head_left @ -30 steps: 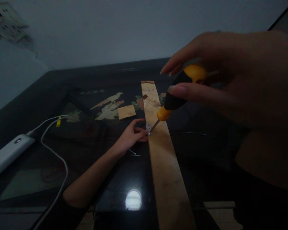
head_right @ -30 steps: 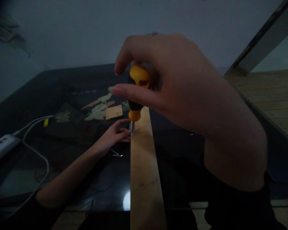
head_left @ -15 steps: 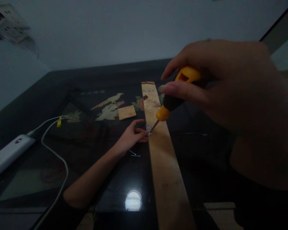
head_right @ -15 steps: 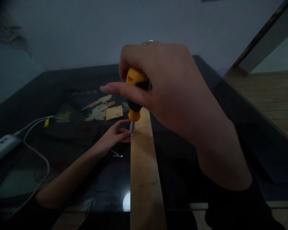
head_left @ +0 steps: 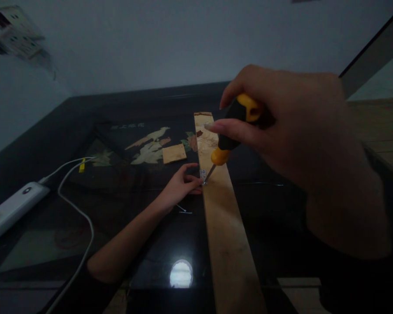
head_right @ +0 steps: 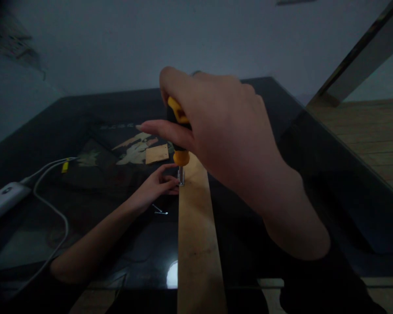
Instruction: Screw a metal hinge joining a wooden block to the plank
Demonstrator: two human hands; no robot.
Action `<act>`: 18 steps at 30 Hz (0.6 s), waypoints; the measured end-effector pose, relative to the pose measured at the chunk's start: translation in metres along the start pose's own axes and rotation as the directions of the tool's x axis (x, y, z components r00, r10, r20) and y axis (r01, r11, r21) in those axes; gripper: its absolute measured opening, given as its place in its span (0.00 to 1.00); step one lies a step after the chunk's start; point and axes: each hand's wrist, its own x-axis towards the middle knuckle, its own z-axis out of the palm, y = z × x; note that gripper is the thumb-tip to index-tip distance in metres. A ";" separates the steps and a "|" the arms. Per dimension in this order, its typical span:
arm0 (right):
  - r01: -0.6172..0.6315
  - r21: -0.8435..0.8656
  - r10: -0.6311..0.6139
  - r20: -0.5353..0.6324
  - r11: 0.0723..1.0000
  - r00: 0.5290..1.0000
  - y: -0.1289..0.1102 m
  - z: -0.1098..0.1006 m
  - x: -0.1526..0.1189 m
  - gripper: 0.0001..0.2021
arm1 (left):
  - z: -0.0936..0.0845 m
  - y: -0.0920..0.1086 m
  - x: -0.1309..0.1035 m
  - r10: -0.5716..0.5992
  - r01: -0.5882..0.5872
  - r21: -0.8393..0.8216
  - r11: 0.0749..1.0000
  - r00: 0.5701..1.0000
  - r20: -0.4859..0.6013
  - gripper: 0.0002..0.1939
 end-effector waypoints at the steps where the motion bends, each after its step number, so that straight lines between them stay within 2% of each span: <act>1: -0.036 -0.014 0.036 0.008 0.999 0.999 -0.001 0.001 0.000 0.26 | 0.000 0.000 0.000 0.002 -0.002 -0.001 1.000 1.000 0.002 0.27; 3: -0.015 0.058 0.015 0.015 0.998 1.000 0.001 0.001 0.000 0.27 | 0.000 -0.001 0.001 0.003 -0.003 -0.001 1.000 1.000 0.003 0.27; 7: 0.160 0.323 -0.189 0.062 0.933 0.980 0.019 -0.010 -0.002 0.22 | -0.002 -0.001 0.002 -0.008 0.008 -0.001 1.000 1.000 0.005 0.26; 10: 0.169 0.382 -0.222 0.100 0.909 0.970 0.027 -0.017 -0.002 0.16 | -0.003 -0.002 0.003 -0.011 0.011 -0.006 1.000 1.000 0.004 0.27; 13: 0.166 0.371 -0.207 0.074 0.914 0.975 0.022 -0.018 0.000 0.13 | -0.004 -0.002 0.003 -0.007 0.007 -0.002 1.000 1.000 0.001 0.26; 15: 0.184 0.301 -0.203 0.032 0.936 0.979 0.016 -0.014 0.000 0.11 | -0.003 -0.003 0.003 -0.003 0.003 0.002 1.000 1.000 0.000 0.26; 18: 0.147 0.120 -0.144 -0.033 0.982 0.989 0.009 -0.007 0.000 0.17 | -0.001 -0.003 0.003 0.002 -0.002 0.005 1.000 1.000 0.001 0.27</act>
